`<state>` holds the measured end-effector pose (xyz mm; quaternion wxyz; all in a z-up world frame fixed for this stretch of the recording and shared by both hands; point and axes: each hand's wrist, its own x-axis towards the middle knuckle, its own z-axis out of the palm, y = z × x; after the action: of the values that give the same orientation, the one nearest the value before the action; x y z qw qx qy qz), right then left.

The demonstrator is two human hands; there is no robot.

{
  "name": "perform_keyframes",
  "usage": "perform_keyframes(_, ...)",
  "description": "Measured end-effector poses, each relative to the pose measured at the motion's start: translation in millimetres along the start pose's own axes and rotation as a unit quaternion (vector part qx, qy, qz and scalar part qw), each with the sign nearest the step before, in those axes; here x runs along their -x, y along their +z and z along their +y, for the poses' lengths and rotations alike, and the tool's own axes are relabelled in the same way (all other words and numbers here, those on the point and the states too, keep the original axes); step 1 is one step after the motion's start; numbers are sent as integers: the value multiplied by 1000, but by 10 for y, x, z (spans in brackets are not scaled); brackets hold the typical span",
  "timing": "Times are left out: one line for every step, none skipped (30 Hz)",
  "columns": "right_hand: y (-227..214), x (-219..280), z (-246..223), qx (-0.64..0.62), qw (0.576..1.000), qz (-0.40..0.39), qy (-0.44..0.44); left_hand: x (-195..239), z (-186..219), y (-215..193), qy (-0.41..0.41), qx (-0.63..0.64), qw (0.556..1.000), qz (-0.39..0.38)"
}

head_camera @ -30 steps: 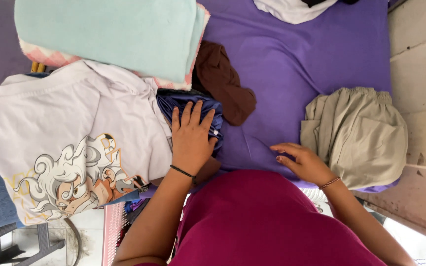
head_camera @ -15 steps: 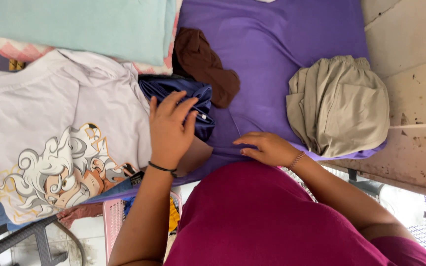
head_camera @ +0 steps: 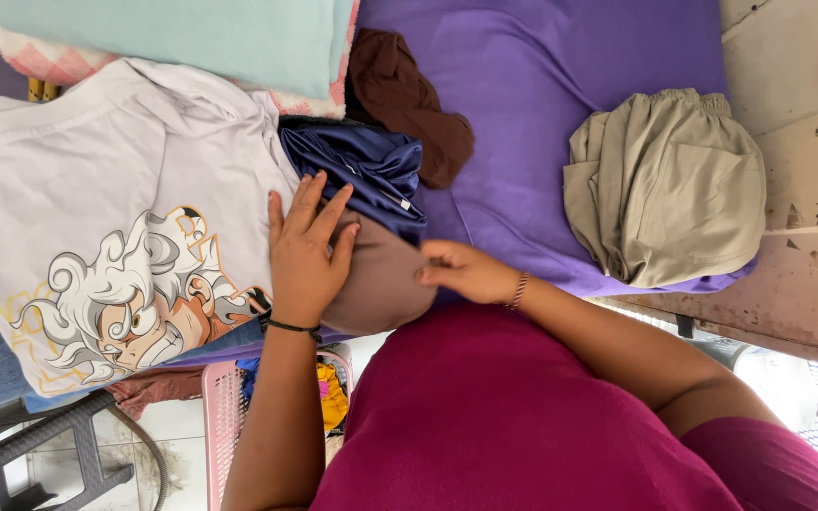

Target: Folding various items of laundry including shirts and shorts on a bed.

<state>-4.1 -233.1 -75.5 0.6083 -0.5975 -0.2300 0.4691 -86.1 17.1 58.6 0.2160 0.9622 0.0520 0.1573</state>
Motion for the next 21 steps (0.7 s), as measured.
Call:
perform_keyframes(-88,58,-32,-65,997,40,-35,-14,-14,-2,2,2,1000,-4)
perform_keyframes(-245,138,41,-63,997,41,-35,-8,-40,11,4,3,1000,-2)
perform_keyframes(-408,219,114,-170,977,119,-43,-3,-60,26,2,4,1000,-4)
perform_keyframes(-577,305,185,-275,940,194,-51,-1,-75,46,0,6,1000,-5)
perform_keyframes(-701,479,-77,-273,940,198,-53,-8,-29,33,3,9,1000,-4)
perform_keyframes(-827,658,-342,-296,922,241,-58,-20,22,24,-6,14,1000,-1)
perform_keyframes(-954,838,-610,-319,902,284,-63,-45,73,17,-14,19,1000,2)
perform_keyframes(-1048,903,-771,-317,901,288,-67,-53,125,64,-9,23,1000,2)
perform_keyframes(-1137,1003,-921,-282,904,287,-145,-54,191,123,-5,60,997,38)
perform_keyframes(-1226,1106,-1071,-244,900,284,-222,-56,259,184,-2,97,993,73)
perform_keyframes(-1312,1160,-1163,-240,899,289,-225,-96,402,213,3,102,992,73)
perform_keyframes(-1396,1215,-1261,-186,898,278,-287,-137,545,236,16,182,981,58)
perform_keyframes(-1484,1255,-1367,-130,891,263,-346,-174,688,251,29,260,964,43)
perform_keyframes(-1471,1266,-1440,-125,891,265,-348,-179,801,408,33,264,963,45)
perform_keyframes(-1449,1253,-1508,23,902,181,-390,-189,899,550,-56,434,898,-43)
perform_keyframes(-1430,1238,-1574,171,887,93,-419,-200,997,694,-141,582,790,-131)
perform_keyframes(-1221,1183,-1743,172,886,96,-420,-212,1055,850,-138,582,790,-133)
perform_keyframes(-1015,1124,-1905,264,882,23,-389,-224,1110,1013,-181,656,713,-169)
perform_keyframes(-802,1075,-2054,351,868,-50,-349,-213,1171,1181,-223,721,624,-203)
perform_keyframes(-755,1103,-1974,351,869,-47,-347,-206,1165,1333,-223,721,623,-207)
perform_keyframes(-720,1120,-1898,387,864,-53,-316,-209,1159,1492,-264,737,592,-191)
